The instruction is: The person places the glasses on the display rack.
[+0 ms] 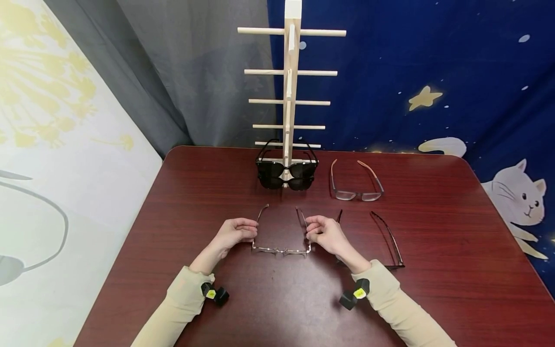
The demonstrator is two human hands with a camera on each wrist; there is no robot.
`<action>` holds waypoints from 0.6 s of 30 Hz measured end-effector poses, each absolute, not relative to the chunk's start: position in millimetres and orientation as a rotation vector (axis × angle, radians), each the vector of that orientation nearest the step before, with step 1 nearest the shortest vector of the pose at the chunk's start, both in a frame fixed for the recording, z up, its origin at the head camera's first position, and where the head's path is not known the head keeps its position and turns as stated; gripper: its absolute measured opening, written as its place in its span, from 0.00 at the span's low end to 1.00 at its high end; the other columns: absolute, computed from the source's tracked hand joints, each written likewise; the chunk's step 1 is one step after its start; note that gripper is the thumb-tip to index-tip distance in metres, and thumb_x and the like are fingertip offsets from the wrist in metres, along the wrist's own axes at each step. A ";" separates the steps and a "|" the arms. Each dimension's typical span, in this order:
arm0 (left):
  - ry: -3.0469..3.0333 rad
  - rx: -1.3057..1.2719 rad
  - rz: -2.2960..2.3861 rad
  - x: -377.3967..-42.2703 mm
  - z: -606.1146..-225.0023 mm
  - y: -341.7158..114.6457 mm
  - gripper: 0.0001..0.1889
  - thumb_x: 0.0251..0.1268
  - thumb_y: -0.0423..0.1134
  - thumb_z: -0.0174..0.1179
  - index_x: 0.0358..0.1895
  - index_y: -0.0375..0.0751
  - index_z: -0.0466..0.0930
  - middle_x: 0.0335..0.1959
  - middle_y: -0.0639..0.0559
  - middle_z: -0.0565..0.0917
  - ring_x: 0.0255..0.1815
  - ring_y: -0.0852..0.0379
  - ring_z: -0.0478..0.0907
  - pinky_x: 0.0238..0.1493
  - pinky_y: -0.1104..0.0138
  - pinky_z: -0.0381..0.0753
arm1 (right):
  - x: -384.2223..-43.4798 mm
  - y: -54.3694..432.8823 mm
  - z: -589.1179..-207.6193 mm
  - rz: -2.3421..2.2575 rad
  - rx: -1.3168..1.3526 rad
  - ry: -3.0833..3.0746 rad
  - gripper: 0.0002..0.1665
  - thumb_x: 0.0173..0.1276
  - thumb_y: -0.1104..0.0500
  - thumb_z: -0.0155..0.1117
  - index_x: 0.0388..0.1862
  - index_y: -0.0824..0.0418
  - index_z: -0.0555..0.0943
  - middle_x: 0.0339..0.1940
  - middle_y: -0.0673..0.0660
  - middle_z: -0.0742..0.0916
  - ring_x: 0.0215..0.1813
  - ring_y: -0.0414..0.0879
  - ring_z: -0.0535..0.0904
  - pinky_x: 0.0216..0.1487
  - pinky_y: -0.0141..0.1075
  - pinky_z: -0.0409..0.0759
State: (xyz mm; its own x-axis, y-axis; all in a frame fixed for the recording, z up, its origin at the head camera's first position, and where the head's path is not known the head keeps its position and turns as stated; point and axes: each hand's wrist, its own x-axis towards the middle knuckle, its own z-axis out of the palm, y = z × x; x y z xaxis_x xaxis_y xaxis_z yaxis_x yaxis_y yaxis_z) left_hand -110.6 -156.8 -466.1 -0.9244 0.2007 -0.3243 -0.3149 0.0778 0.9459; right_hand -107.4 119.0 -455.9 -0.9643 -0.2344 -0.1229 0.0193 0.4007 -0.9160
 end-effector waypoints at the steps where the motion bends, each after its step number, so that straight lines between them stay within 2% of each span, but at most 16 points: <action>1: 1.994 -0.115 1.899 -110.3 -466.2 -156.5 0.17 0.55 0.20 0.57 0.50 0.16 0.72 0.34 0.39 0.83 0.30 0.64 0.80 0.33 0.71 0.82 | -107.4 118.8 -455.9 -1.591 -0.189 2.423 0.23 0.53 0.76 0.62 0.50 0.75 0.76 0.33 0.63 0.84 0.34 0.48 0.82 0.29 0.25 0.76; 11: 1.907 -0.131 1.932 -109.6 -469.4 -158.0 0.18 0.57 0.21 0.56 0.52 0.16 0.70 0.33 0.44 0.83 0.30 0.63 0.79 0.34 0.71 0.82 | -103.8 117.6 -452.3 -1.674 -0.203 2.340 0.25 0.53 0.77 0.61 0.53 0.79 0.73 0.34 0.68 0.83 0.35 0.54 0.82 0.29 0.30 0.80; 14: 1.863 -0.112 1.974 -109.2 -468.1 -160.5 0.19 0.58 0.22 0.56 0.52 0.15 0.70 0.33 0.45 0.83 0.32 0.62 0.79 0.36 0.71 0.82 | -104.1 118.4 -452.5 -1.712 -0.194 2.306 0.25 0.53 0.78 0.60 0.53 0.80 0.72 0.34 0.68 0.82 0.34 0.51 0.82 0.29 0.29 0.80; 18: 1.810 -0.104 2.024 -109.4 -464.4 -163.8 0.19 0.58 0.22 0.56 0.53 0.16 0.70 0.34 0.46 0.83 0.33 0.62 0.80 0.37 0.71 0.82 | -104.5 119.7 -451.4 -1.781 -0.178 2.252 0.26 0.54 0.78 0.59 0.54 0.80 0.72 0.35 0.68 0.82 0.32 0.41 0.80 0.29 0.26 0.79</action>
